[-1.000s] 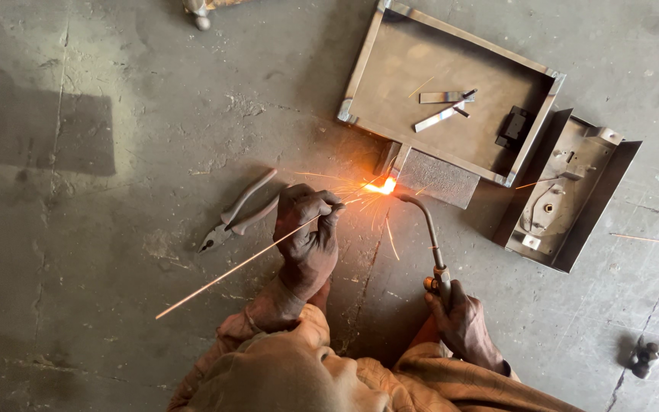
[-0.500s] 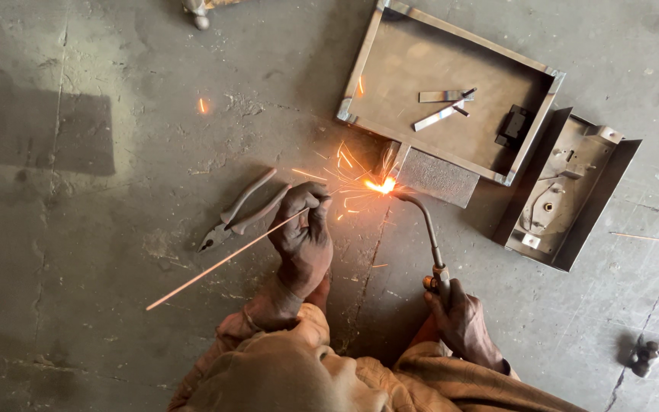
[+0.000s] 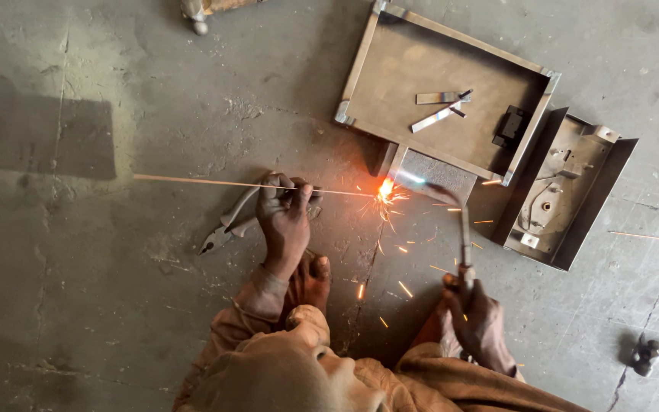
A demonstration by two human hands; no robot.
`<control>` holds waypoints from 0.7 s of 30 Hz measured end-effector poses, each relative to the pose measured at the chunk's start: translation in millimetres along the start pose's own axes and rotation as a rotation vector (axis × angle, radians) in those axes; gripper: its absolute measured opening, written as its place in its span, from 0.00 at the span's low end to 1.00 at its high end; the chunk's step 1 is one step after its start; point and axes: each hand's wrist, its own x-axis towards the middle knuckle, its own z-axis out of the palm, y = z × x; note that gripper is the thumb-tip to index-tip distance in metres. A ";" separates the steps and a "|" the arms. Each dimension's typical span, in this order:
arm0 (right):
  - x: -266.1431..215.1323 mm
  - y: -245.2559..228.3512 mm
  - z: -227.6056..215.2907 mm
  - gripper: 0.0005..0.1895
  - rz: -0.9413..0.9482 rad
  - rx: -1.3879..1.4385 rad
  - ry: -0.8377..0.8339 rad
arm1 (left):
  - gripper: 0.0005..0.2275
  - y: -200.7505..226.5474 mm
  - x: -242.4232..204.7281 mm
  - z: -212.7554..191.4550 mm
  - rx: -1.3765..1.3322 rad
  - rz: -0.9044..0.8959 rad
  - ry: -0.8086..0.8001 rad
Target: The person uses a welding torch and filler rod to weld metal components on a rectangular metal box. They weld a vertical metal strip to the box and then weld small metal pieces inside the box, creating sparks and molten metal.
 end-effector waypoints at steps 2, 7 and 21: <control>-1.6 -0.1 -11.9 0.17 0.053 0.048 0.061 | 0.09 -5.5 5.3 -0.3 -0.057 -0.033 -0.022; -4.8 -0.6 -35.1 0.17 0.199 -0.022 0.128 | 0.10 -0.8 27.7 30.3 -0.149 0.006 -0.052; -2.6 -23.4 -37.9 0.17 0.163 0.102 0.095 | 0.05 41.4 -46.3 76.9 0.100 -0.072 -0.448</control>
